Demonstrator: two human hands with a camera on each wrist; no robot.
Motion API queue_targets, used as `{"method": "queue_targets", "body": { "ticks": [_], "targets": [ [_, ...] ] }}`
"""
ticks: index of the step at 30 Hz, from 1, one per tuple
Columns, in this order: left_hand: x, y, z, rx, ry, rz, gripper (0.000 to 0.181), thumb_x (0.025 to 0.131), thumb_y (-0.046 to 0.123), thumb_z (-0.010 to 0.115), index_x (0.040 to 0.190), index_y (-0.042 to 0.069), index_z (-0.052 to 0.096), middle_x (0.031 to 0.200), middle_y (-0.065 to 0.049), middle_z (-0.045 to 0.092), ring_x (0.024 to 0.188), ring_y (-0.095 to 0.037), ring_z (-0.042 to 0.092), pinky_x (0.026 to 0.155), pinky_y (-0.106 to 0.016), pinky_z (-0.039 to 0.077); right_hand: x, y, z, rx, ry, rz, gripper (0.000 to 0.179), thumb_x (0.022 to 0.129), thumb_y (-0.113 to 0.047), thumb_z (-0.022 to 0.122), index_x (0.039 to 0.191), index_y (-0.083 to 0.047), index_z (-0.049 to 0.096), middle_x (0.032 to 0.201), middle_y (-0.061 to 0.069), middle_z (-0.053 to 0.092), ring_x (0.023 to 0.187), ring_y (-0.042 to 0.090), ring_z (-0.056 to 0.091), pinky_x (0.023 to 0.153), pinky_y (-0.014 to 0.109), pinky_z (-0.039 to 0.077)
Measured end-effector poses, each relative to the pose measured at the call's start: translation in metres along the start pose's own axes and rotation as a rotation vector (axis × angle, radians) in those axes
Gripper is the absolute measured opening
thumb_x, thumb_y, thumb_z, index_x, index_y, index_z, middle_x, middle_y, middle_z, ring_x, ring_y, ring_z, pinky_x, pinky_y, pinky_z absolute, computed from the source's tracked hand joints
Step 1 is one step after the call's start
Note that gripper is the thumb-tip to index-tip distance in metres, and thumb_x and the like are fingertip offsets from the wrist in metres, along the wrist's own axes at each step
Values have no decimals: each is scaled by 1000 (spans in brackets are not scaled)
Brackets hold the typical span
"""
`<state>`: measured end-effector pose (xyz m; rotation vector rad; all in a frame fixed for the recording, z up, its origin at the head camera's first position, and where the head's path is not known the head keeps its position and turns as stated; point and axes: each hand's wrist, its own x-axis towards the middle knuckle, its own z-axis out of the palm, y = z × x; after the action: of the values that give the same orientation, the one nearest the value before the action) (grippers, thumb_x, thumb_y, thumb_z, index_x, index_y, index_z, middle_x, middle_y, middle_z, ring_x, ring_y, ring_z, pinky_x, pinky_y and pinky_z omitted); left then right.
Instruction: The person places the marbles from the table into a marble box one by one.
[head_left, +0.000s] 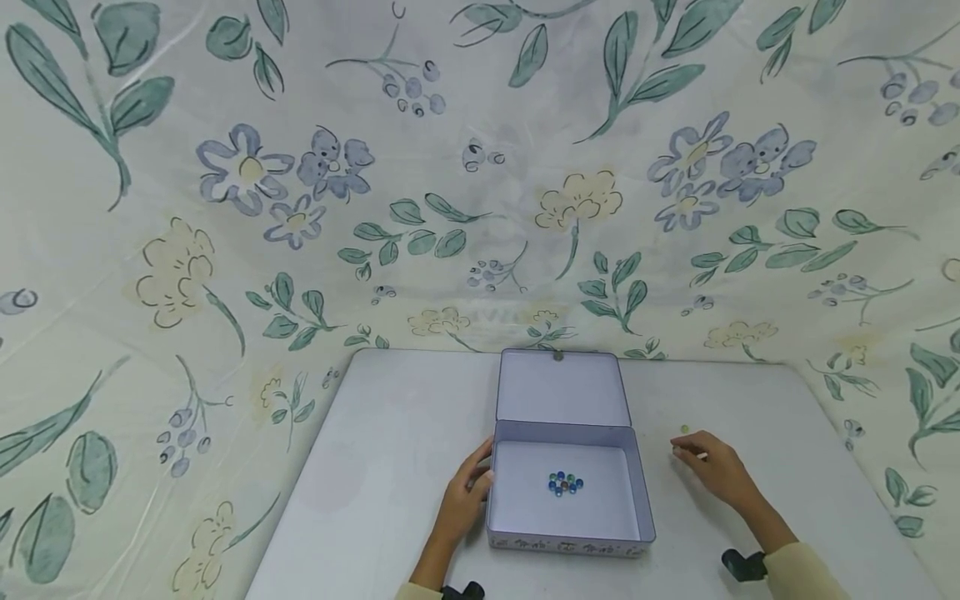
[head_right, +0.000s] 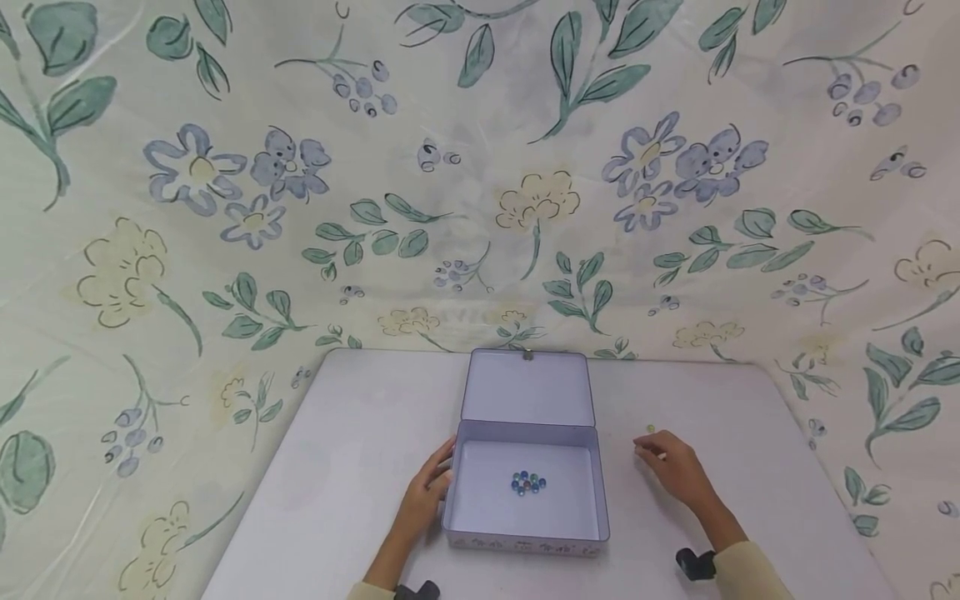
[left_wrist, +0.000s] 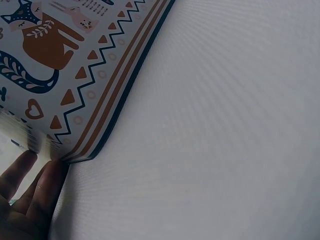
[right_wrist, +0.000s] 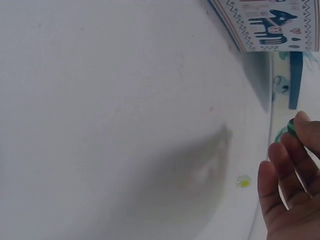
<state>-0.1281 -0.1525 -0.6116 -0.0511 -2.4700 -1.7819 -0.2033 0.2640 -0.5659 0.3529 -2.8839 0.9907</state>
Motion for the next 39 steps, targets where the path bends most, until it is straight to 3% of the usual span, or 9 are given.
{"method": "queue_targets", "body": {
  "ticks": [7,16,23,28,33,39],
  "targets": [
    [1,0,0,2,-1,13,50,103,26,50,152,32,43,152,-9,49,127,-42,57,83,-39,61,2,-11,-4,-5,15,-10,20,92,-6,69,111,-5,72,103,6,71,90,19,65,75,24,55],
    [0,2,0,-12,-12,2,50,103,25,51,152,32,42,153,-9,48,129,-42,55,84,-40,60,12,-24,-9,39,41,-109,18,91,-6,70,108,-4,73,95,2,70,81,-1,59,70,21,54],
    [-1,2,-1,-22,-14,-10,50,103,24,51,151,33,42,154,-6,47,130,-40,54,87,-44,59,16,-36,-15,62,41,-131,18,93,-10,69,109,-4,73,97,3,71,84,0,61,71,20,55],
    [-1,2,-1,-51,-5,5,51,103,21,52,152,28,42,154,-7,47,130,-41,54,88,-50,58,19,-50,-17,54,41,-215,17,91,-7,70,107,-4,73,95,0,70,82,-1,59,69,20,55],
    [-1,2,-2,-40,-6,-5,51,103,21,52,151,31,43,153,-6,47,130,-39,55,88,-46,59,23,-58,-16,56,40,-301,17,89,-4,71,106,-5,73,94,-2,68,81,-2,58,68,20,54],
    [-1,2,-2,-18,-8,-7,49,103,25,52,150,34,44,153,-7,48,130,-41,55,86,-43,60,29,-64,-12,58,21,-311,18,88,-2,72,106,-5,74,95,-2,69,83,-1,58,69,20,55]
  ]
}}
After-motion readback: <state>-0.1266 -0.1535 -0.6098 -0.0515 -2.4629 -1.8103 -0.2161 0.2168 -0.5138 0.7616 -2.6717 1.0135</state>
